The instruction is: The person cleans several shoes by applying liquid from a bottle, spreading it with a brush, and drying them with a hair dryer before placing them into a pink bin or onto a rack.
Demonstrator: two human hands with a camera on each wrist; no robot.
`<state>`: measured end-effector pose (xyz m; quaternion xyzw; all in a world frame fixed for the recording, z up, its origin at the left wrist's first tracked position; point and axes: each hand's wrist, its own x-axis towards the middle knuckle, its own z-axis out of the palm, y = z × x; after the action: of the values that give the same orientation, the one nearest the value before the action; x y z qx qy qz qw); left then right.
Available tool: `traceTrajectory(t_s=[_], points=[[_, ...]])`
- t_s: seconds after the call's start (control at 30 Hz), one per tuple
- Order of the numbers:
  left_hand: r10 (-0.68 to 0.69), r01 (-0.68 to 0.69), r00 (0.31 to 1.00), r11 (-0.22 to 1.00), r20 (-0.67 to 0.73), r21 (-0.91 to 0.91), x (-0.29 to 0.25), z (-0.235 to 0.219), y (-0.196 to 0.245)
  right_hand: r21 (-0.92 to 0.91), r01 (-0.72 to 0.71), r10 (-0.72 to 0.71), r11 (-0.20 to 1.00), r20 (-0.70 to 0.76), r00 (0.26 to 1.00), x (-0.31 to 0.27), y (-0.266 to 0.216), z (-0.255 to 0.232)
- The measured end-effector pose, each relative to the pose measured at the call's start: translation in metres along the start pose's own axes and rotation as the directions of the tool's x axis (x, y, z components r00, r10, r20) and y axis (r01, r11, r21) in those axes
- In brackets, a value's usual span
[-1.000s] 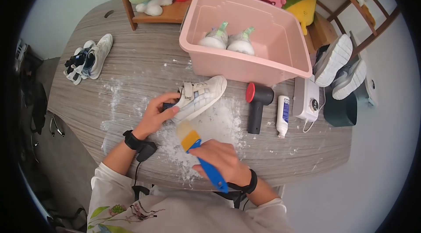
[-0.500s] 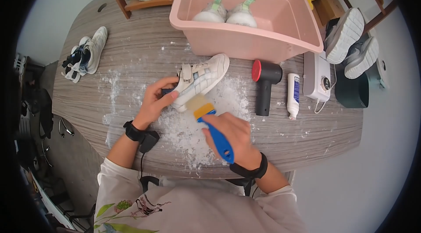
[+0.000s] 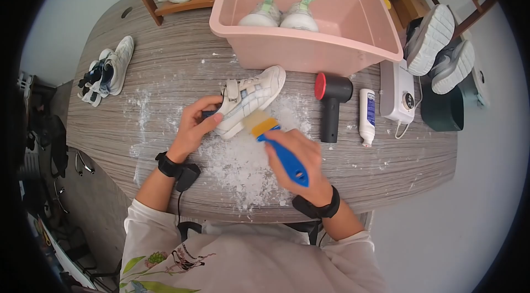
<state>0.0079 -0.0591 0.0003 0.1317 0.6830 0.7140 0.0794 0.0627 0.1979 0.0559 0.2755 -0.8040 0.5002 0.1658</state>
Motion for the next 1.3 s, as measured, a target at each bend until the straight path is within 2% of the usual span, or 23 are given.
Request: traceTrajectory(t_s=[0.03, 0.1, 0.17, 0.2, 0.23, 0.3, 0.37, 0.47, 0.53, 0.6, 0.67, 0.73, 0.77, 0.83, 0.9, 1.0, 1.03, 1.1, 1.17, 1.23, 1.3], points=[[-0.002, 0.002, 1.0, 1.0, 0.004, 0.003, 0.0, 0.0, -0.001, -0.04, -0.044, 0.041, 0.998, -0.08, 0.996, -0.001, 0.002, -0.003], [-0.002, 0.002, 1.0, 1.0, 0.009, 0.005, 0.0, 0.0, -0.001, -0.057, -0.077, 0.072, 0.995, -0.086, 0.994, -0.003, 0.002, -0.005], [0.003, -0.003, 1.0, 1.0, 0.009, -0.004, 0.0, 0.0, 0.0, -0.025, 0.024, -0.024, 0.999, -0.022, 0.999, -0.003, -0.001, -0.003], [0.004, -0.004, 1.0, 1.0, 0.008, -0.004, 0.0, 0.0, 0.0, 0.052, 0.089, -0.09, 0.995, 0.009, 0.996, -0.004, -0.002, 0.002], [-0.007, 0.007, 1.0, 1.0, 0.007, -0.003, 0.0, -0.001, 0.0, 0.052, 0.09, -0.09, 0.995, 0.009, 0.996, -0.004, -0.006, 0.007], [-0.019, 0.019, 1.0, 1.0, 0.005, -0.003, 0.0, -0.001, 0.0, 0.181, 0.092, -0.122, 0.979, 0.162, 0.979, -0.004, -0.017, 0.014], [0.003, -0.003, 1.0, 1.0, -0.001, 0.005, 0.0, 0.0, 0.002, 0.171, 0.096, -0.125, 0.981, 0.172, 0.977, -0.008, -0.013, 0.019], [-0.003, 0.003, 1.0, 1.0, 0.009, 0.003, 0.0, 0.0, 0.004, 0.099, 0.047, -0.061, 0.994, 0.142, 0.988, -0.007, -0.007, 0.011], [0.011, -0.011, 1.0, 1.0, 0.006, 0.013, 0.0, 0.0, 0.0, 0.011, -0.108, 0.108, 0.994, 0.007, 0.994, -0.007, -0.005, 0.003], [0.026, -0.026, 1.0, 0.999, 0.006, 0.022, 0.0, 0.0, -0.001, 0.001, -0.103, 0.103, 0.995, -0.01, 0.995, -0.008, -0.003, 0.001], [-0.022, 0.022, 1.0, 1.0, 0.014, -0.005, 0.0, 0.001, 0.001, -0.01, -0.099, 0.099, 0.995, -0.029, 0.995, -0.008, -0.004, 0.001], [-0.031, 0.031, 0.999, 1.0, 0.019, -0.002, -0.001, -0.001, 0.001, 0.091, 0.043, -0.052, 0.995, 0.1, 0.994, -0.009, -0.008, 0.008], [-0.041, 0.041, 0.999, 0.999, 0.023, 0.001, -0.001, -0.002, 0.001, 0.091, 0.042, -0.052, 0.995, 0.099, 0.994, -0.009, -0.012, 0.012], [-0.025, 0.024, 0.999, 0.999, 0.022, 0.02, -0.001, -0.002, 0.001, 0.118, 0.124, -0.14, 0.985, 0.137, 0.981, -0.009, -0.017, 0.021], [-0.008, 0.008, 1.0, 0.999, 0.019, 0.04, -0.001, -0.002, 0.0, 0.1, 0.126, -0.14, 0.987, 0.142, 0.98, -0.009, -0.012, 0.019], [0.023, -0.024, 1.0, 0.999, 0.013, 0.042, 0.0, -0.001, -0.003, 0.059, -0.031, 0.032, 0.998, -0.014, 0.999, -0.006, -0.004, 0.008], [0.013, -0.013, 1.0, 0.999, 0.017, 0.043, 0.0, -0.001, -0.003, 0.059, -0.029, 0.03, 0.998, -0.013, 0.999, -0.007, -0.001, 0.005], [0.004, -0.004, 1.0, 0.999, 0.02, 0.045, 0.0, -0.002, -0.005, 0.011, -0.066, 0.066, 0.998, -0.098, 0.993, -0.007, 0.004, 0.001], [0.028, -0.029, 1.0, 0.999, 0.013, 0.037, 0.001, -0.001, -0.006, 0.036, -0.067, 0.07, 0.997, -0.088, 0.994, -0.008, 0.001, 0.002], [0.03, -0.03, 0.999, 0.999, 0.012, 0.044, 0.0, -0.002, -0.008, 0.145, 0.031, -0.039, 0.989, 0.056, 0.998, -0.006, -0.007, 0.007], [0.031, -0.031, 0.999, 0.998, 0.01, 0.05, 0.0, -0.002, -0.009, 0.173, 0.041, -0.058, 0.984, 0.095, 0.994, -0.008, -0.008, 0.012]])
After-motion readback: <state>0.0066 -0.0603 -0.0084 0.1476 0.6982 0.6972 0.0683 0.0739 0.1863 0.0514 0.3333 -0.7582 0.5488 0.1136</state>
